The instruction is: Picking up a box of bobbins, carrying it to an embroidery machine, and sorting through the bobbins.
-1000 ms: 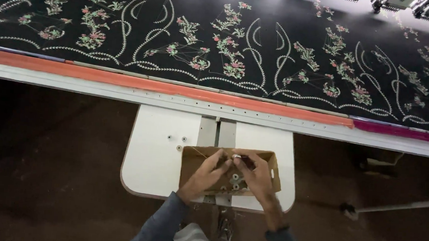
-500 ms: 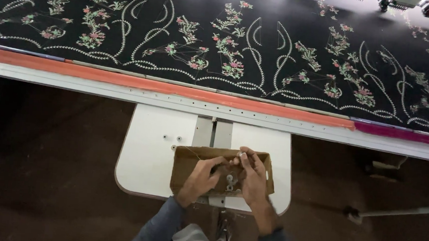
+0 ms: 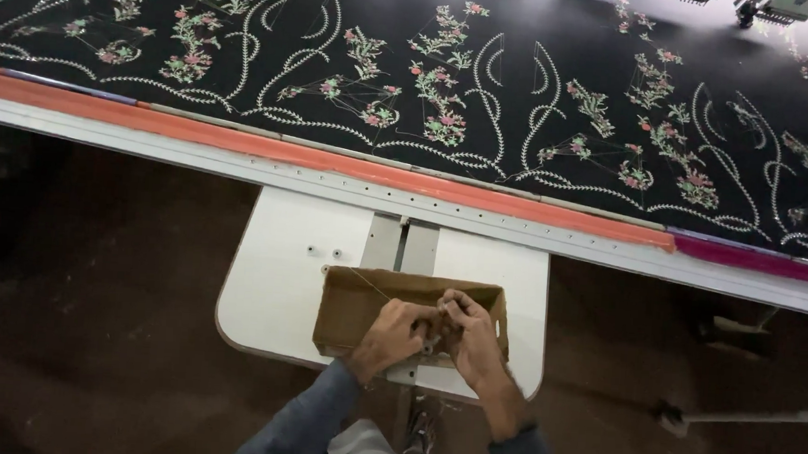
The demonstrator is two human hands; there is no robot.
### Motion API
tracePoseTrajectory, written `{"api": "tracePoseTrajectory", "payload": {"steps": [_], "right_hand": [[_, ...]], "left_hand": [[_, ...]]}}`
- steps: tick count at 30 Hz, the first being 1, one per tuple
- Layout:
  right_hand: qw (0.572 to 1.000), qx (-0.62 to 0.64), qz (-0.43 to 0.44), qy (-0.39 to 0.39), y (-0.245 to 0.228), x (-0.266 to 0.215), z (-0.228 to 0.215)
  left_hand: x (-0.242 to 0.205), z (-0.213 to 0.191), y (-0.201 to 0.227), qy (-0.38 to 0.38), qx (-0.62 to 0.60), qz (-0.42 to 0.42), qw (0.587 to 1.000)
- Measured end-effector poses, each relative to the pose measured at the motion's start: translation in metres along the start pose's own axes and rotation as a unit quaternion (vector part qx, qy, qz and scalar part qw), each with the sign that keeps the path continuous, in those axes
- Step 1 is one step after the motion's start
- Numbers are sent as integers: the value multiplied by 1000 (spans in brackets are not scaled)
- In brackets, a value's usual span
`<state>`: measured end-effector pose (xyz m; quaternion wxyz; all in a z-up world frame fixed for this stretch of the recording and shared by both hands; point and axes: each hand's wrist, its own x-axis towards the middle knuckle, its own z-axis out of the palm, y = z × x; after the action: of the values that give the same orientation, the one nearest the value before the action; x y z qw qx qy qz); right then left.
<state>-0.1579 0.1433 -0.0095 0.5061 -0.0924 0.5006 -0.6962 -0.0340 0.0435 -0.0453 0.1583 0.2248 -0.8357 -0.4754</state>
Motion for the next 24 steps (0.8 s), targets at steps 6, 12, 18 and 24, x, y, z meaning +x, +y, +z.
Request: {"api": "tracePoseTrajectory", "payload": {"steps": [6,12,18,24], "right_hand": [[999,-20,39,-20,-14,-7,2],[992,-122,-1,21,-39,-29,26],[975,-222,-9,-26,-32,-21,34],[920,-361,76,-133,-50,-32,55]], "left_hand": [[4,-11,3,-7,-77,28,997],[-7,-75,87,-11,-42,189,981],[13,-100,82,-106,-55,153,981],[29,-96,65,-74,-69,96,990]]}}
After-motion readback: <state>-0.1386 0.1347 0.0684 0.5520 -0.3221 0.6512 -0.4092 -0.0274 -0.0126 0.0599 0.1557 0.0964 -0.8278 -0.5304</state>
